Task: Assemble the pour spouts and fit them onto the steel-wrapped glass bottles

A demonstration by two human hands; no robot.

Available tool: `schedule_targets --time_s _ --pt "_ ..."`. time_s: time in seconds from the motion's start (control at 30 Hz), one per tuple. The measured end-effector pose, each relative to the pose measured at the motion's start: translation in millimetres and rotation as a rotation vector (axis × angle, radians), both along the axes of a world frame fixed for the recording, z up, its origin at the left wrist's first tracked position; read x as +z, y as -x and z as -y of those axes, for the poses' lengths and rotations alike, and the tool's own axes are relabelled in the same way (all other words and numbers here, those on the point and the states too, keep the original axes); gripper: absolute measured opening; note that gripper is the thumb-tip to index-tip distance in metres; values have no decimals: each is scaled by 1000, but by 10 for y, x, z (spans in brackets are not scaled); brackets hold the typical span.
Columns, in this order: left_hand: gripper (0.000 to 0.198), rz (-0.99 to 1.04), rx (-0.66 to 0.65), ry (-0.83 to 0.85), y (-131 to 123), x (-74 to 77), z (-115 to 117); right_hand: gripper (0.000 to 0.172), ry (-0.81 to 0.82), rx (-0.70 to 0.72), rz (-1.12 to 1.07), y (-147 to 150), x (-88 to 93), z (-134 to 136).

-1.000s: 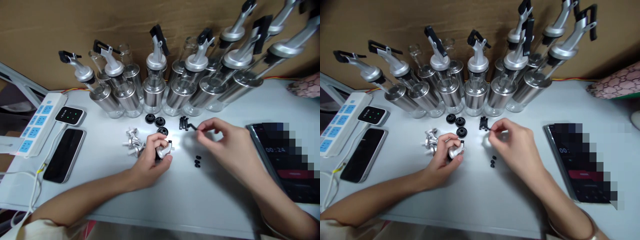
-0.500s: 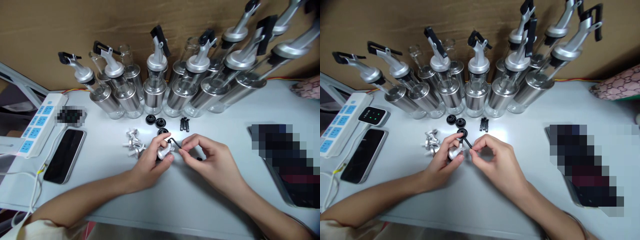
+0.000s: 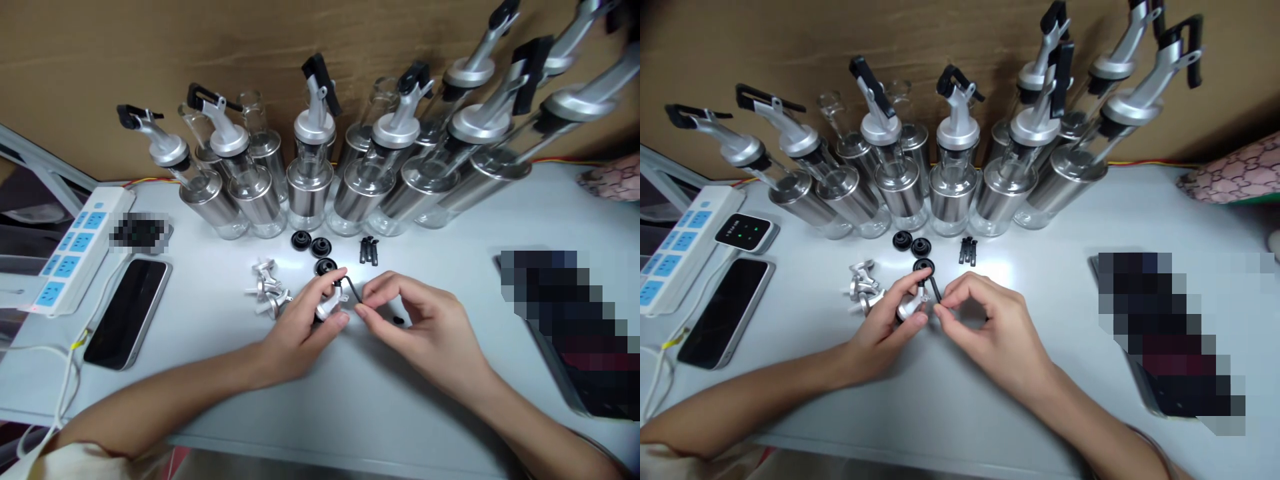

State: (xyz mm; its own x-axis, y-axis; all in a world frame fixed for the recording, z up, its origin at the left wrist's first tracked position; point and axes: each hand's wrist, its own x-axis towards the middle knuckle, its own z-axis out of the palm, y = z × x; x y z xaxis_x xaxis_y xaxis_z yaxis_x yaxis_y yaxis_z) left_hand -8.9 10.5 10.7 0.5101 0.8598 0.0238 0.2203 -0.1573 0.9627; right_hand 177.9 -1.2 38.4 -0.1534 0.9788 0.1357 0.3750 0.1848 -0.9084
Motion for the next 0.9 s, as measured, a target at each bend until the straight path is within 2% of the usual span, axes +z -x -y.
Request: schedule_targets --time_s 0.17,0.33,0.47,0.6,0.77,0.83,0.9 --pt "44 9 13 46 7 -30 14 12 -42 37 31 19 18 17" --pt "49 48 33 80 10 -73 33 13 -78 -85 25 11 7 28" --pt "48 63 11 69 8 -65 37 13 -70 -16 71 11 -3 22" --pt "43 71 2 67 4 -37 31 14 -93 -5 79 25 7 15" --pt "42 67 21 83 5 -42 22 12 -29 50 93 39 24 4" --pt "44 74 13 79 8 -52 20 5 -3 30 75 39 24 3" --pt "45 79 3 74 12 -61 21 8 14 11 46 37 22 4"
